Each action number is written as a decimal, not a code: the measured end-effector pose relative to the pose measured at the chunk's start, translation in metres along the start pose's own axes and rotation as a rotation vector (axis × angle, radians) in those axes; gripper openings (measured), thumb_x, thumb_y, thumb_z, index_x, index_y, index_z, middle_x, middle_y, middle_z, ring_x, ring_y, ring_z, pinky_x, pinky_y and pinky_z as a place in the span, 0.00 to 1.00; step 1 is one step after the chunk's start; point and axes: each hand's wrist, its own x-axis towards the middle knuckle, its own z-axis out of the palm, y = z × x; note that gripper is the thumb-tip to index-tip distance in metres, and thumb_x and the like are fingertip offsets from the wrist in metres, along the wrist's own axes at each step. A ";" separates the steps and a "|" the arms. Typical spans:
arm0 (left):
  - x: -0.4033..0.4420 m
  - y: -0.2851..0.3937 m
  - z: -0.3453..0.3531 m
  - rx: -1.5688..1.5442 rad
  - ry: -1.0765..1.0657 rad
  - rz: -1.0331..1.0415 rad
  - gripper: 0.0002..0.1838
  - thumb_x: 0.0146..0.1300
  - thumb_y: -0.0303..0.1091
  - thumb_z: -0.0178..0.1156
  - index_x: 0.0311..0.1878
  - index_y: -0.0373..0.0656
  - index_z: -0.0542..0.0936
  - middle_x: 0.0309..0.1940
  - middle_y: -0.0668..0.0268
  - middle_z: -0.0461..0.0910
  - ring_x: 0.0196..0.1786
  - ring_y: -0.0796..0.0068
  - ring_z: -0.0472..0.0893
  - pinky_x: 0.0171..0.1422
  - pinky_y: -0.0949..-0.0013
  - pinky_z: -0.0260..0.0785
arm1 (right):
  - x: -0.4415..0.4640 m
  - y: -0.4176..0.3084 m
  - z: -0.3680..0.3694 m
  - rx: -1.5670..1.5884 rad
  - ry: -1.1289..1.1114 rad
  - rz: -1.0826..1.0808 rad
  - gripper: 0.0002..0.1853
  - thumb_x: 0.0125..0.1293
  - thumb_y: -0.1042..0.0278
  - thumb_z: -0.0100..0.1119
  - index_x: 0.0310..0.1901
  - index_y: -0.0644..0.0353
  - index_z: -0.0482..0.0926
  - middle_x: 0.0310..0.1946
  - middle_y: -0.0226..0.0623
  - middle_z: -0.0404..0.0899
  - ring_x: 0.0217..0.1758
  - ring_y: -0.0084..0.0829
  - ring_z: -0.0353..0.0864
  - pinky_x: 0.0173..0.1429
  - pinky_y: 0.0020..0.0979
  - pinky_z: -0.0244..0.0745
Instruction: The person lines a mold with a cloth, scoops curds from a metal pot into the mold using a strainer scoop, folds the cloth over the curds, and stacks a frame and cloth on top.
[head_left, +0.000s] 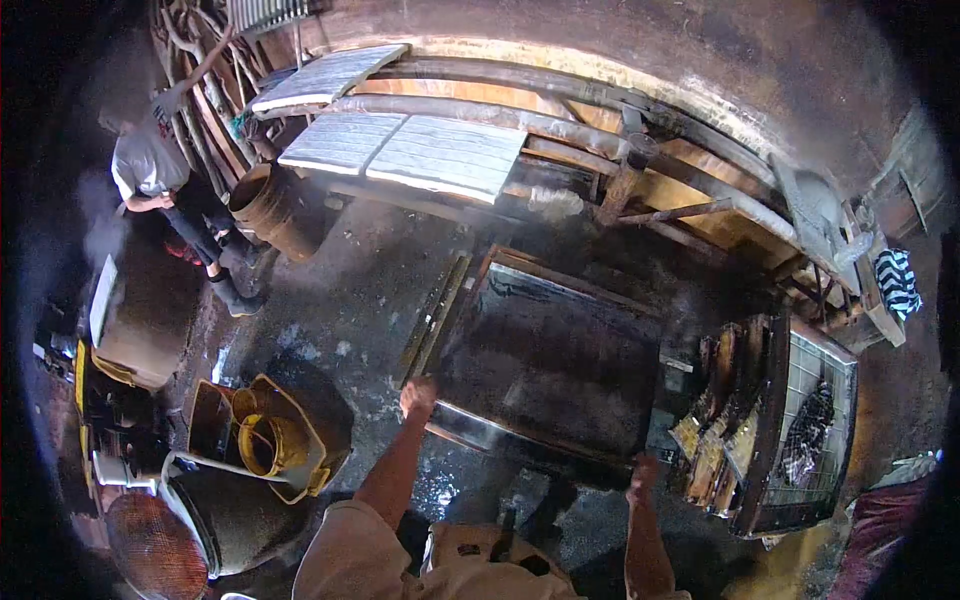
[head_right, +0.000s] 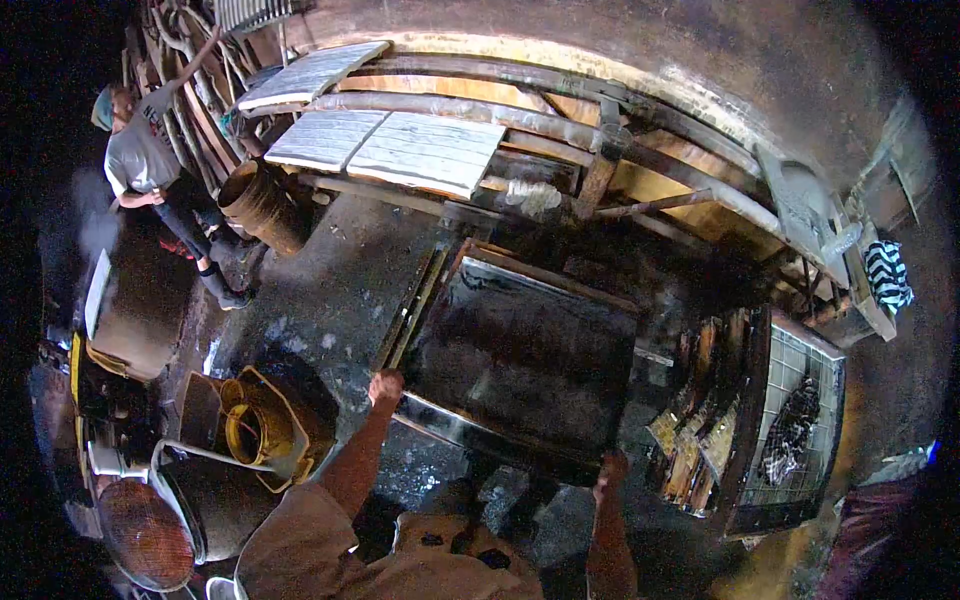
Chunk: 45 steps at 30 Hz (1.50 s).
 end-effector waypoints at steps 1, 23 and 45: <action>0.009 0.006 -0.005 -0.033 -0.066 -0.115 0.17 0.55 0.46 0.52 0.34 0.42 0.80 0.31 0.53 0.79 0.39 0.53 0.79 0.43 0.53 0.71 | 0.011 0.005 0.006 -0.334 0.006 -0.191 0.18 0.64 0.54 0.45 0.50 0.56 0.69 0.51 0.36 0.67 0.53 0.35 0.67 0.56 0.40 0.62; 0.012 -0.060 0.086 -0.382 -0.137 0.121 0.20 0.42 0.46 0.67 0.40 0.48 0.80 0.35 0.64 0.81 0.40 0.60 0.80 0.43 0.59 0.73 | 0.078 0.054 -0.027 -0.943 -0.159 -0.136 0.21 0.59 0.54 0.55 0.50 0.59 0.73 0.45 0.40 0.69 0.40 0.35 0.67 0.42 0.41 0.67; -0.332 0.439 0.058 -0.870 -1.008 0.577 0.39 0.55 0.52 0.59 0.62 0.35 0.61 0.59 0.50 0.65 0.61 0.55 0.66 0.61 0.55 0.59 | -0.089 0.090 -0.133 -0.013 -0.124 -0.149 0.20 0.66 0.58 0.44 0.57 0.53 0.67 0.43 0.39 0.76 0.43 0.36 0.75 0.50 0.49 0.67</action>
